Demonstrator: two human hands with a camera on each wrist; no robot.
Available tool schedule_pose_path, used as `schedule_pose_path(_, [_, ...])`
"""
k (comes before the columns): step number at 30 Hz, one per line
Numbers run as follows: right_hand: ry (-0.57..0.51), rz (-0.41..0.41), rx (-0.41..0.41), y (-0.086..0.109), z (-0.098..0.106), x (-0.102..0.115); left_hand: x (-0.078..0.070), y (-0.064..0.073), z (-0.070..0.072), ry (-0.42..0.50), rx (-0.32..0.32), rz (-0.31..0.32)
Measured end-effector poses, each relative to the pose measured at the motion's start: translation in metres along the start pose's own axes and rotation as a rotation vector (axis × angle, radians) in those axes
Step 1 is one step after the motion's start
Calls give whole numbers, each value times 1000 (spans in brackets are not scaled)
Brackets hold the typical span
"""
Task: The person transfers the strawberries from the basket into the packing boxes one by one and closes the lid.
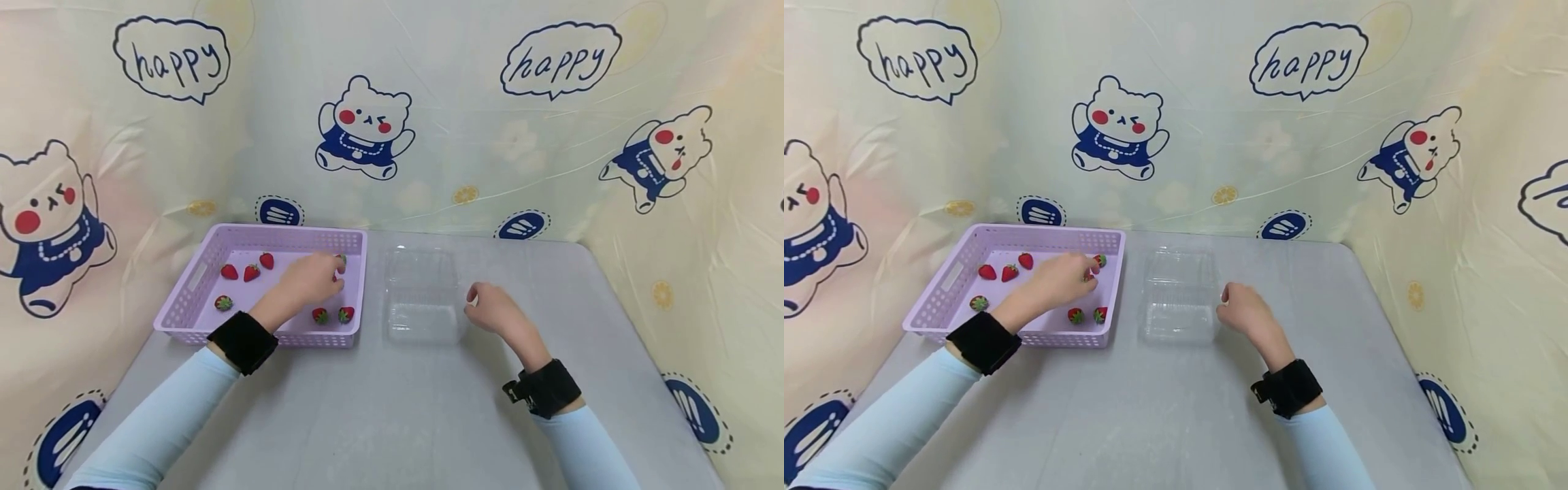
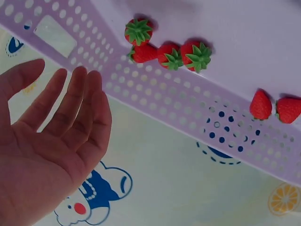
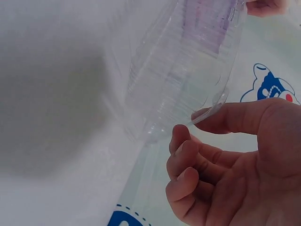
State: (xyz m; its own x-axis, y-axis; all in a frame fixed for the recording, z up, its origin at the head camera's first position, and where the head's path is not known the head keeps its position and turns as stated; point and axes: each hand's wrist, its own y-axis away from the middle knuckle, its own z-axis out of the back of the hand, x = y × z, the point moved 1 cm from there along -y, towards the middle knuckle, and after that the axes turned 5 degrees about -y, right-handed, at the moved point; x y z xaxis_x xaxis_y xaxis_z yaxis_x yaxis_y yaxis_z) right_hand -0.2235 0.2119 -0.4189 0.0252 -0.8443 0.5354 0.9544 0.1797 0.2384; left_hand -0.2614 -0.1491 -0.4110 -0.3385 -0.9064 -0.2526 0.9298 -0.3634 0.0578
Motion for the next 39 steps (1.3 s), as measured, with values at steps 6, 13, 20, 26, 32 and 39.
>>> schedule_pose_path(6, [-42, 17, -10, 10, -6, -1, -10, 6, -10, -106, 79, -40])
schedule_pose_path(13, [-82, 27, -27, 22, -14, -1, -16, 10, -19, -77, 117, -43])
schedule_pose_path(20, [-114, 18, -31, 24, -18, 0, -20, 14, -30, -61, 110, -48])
schedule_pose_path(26, [-121, 18, -69, 23, -23, -4, -19, 14, -38, -96, 99, -42])
schedule_pose_path(32, [-137, 51, -109, 23, -25, -6, -20, 15, -42, -104, 100, -40])
schedule_pose_path(39, [-127, 81, -116, 28, -28, -6, -22, 15, -43, -114, 104, -39])
